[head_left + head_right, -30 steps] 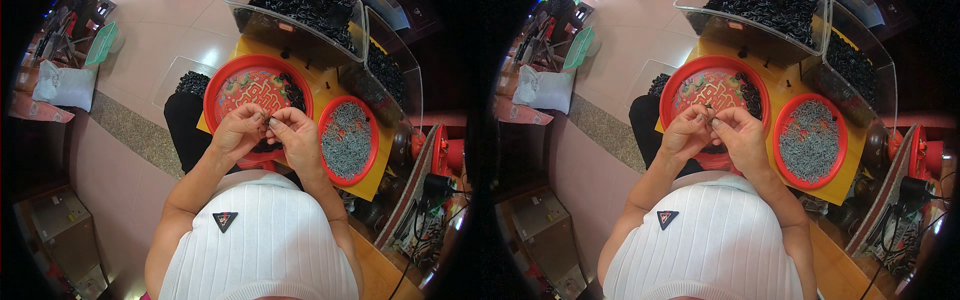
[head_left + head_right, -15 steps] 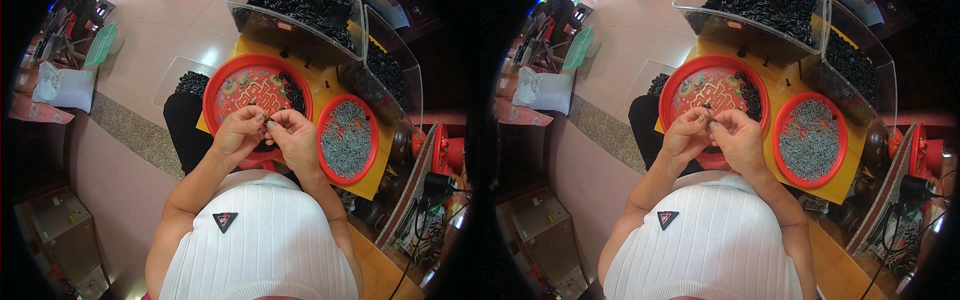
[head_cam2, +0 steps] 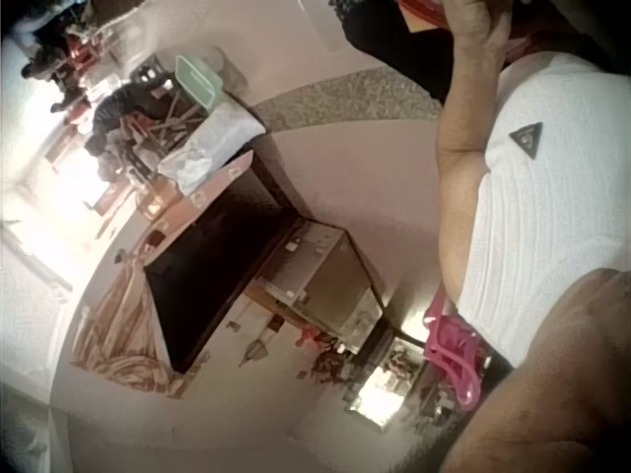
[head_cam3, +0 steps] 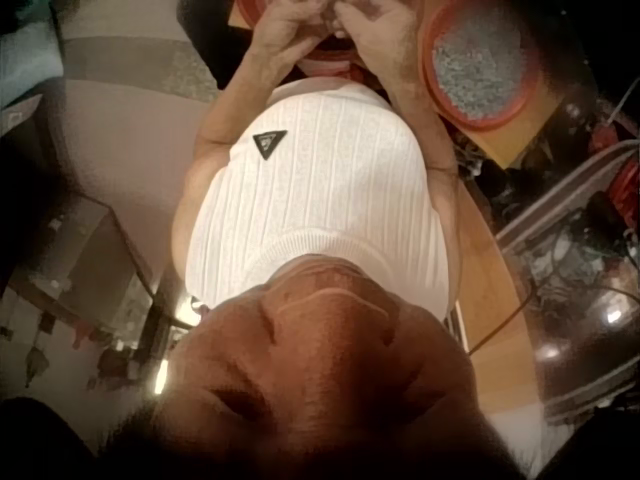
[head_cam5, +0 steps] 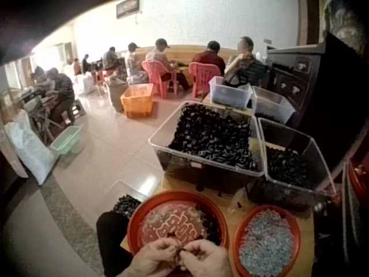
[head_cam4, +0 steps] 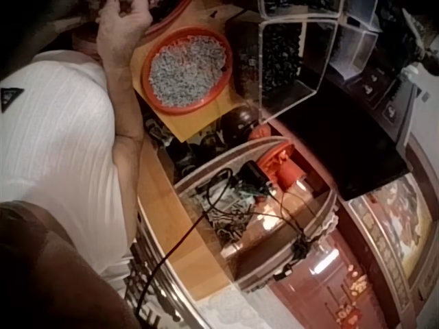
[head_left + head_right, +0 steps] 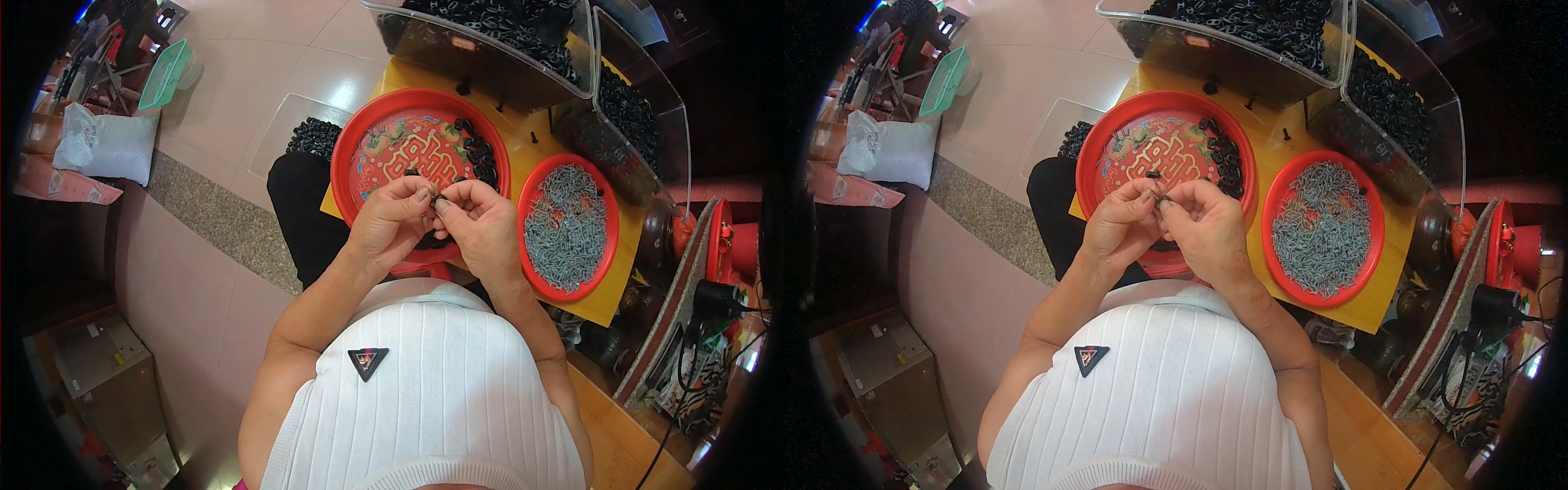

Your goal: The person repeatedly takes plastic stopper pieces and small springs from trays and assembles them together by hand.

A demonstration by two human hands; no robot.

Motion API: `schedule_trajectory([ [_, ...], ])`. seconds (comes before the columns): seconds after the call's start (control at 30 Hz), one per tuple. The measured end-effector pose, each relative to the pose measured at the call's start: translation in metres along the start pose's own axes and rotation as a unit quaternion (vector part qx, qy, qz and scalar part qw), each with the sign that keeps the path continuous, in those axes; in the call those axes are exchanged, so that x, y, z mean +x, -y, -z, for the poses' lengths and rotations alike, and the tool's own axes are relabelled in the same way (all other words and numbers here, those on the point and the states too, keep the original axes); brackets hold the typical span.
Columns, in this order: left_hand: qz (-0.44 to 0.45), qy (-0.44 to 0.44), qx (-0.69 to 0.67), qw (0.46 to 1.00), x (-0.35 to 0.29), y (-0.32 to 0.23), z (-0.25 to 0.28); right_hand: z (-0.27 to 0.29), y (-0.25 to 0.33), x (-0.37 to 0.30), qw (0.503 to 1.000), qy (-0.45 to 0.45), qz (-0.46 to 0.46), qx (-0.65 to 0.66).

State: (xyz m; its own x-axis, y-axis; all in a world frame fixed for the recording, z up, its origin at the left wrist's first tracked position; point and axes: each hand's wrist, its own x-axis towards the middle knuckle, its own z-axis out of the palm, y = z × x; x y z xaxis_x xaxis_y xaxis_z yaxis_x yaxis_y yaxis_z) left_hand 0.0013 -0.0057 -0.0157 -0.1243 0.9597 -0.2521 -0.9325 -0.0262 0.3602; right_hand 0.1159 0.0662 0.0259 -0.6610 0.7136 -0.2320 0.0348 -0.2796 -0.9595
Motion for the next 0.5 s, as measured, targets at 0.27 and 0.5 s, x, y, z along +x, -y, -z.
schedule_trajectory([
  [0.27,-0.006,-0.017,0.008,1.0,0.0007,0.0017,-0.0015,0.0004,-0.0022,0.0019,1.0,-0.012,-0.008,-0.014],
  [0.5,-0.02,-0.036,0.039,0.998,-0.0015,0.0024,-0.0034,0.0005,-0.0013,0.0007,1.0,-0.012,-0.013,-0.013],
])
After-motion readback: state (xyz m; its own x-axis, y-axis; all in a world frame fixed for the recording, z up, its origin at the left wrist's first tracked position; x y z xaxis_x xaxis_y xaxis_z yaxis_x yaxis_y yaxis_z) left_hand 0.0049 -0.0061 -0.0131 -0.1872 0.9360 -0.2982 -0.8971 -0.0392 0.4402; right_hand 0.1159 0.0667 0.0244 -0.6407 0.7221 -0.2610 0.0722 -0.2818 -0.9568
